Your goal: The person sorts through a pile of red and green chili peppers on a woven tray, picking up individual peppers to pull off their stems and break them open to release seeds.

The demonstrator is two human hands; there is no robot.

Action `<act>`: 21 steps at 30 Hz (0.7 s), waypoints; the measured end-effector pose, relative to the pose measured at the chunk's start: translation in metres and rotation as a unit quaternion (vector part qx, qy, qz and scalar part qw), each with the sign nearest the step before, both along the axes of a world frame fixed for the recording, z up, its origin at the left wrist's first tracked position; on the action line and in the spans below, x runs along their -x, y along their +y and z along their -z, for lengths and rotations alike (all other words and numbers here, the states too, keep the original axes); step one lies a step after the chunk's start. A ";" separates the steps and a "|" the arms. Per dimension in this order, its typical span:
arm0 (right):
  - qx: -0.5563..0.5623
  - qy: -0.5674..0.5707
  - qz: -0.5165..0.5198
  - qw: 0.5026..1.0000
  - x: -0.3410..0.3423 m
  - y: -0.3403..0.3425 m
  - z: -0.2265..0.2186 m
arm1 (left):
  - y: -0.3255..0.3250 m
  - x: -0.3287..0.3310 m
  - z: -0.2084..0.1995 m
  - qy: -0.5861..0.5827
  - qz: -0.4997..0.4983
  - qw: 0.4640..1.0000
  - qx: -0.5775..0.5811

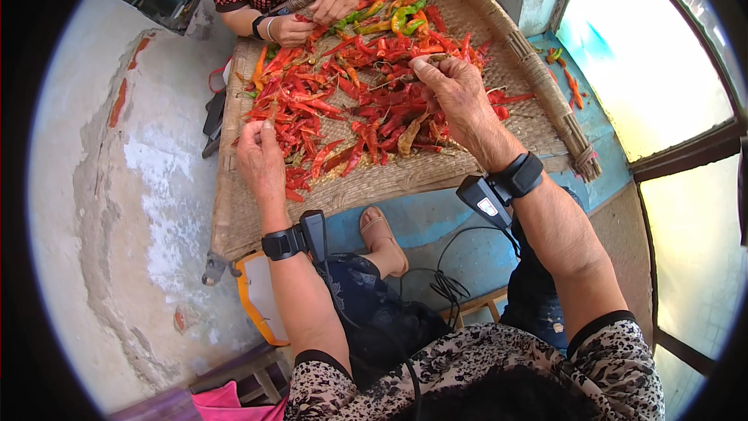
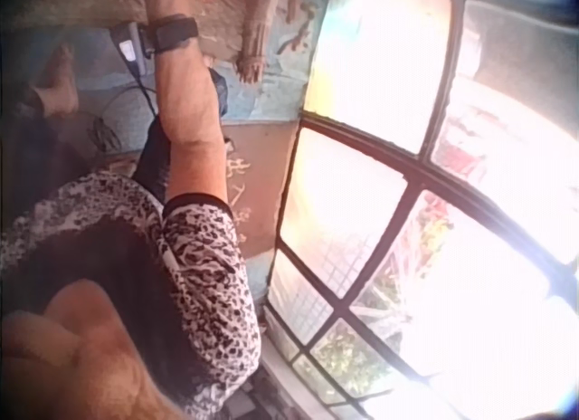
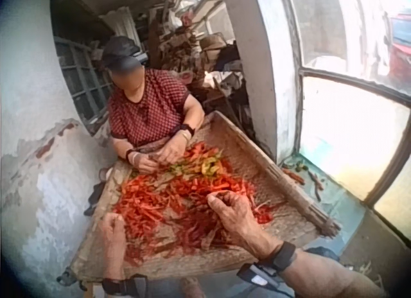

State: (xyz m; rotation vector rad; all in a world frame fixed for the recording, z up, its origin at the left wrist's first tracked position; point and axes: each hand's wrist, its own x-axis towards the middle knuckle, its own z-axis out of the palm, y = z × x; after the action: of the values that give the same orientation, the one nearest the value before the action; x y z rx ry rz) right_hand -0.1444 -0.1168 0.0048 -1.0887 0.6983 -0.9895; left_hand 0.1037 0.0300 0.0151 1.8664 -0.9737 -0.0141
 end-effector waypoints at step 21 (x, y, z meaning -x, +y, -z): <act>0.187 0.096 -0.041 0.977 -0.005 -0.001 0.013 | -0.036 0.039 0.007 0.177 0.044 0.970 0.162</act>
State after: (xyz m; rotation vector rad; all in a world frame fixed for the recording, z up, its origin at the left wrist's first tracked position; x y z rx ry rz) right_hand -0.1394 -0.1175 -0.0085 -1.5464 0.6293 -0.9755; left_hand 0.0650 -0.0064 0.0082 1.4573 -0.7570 -0.2219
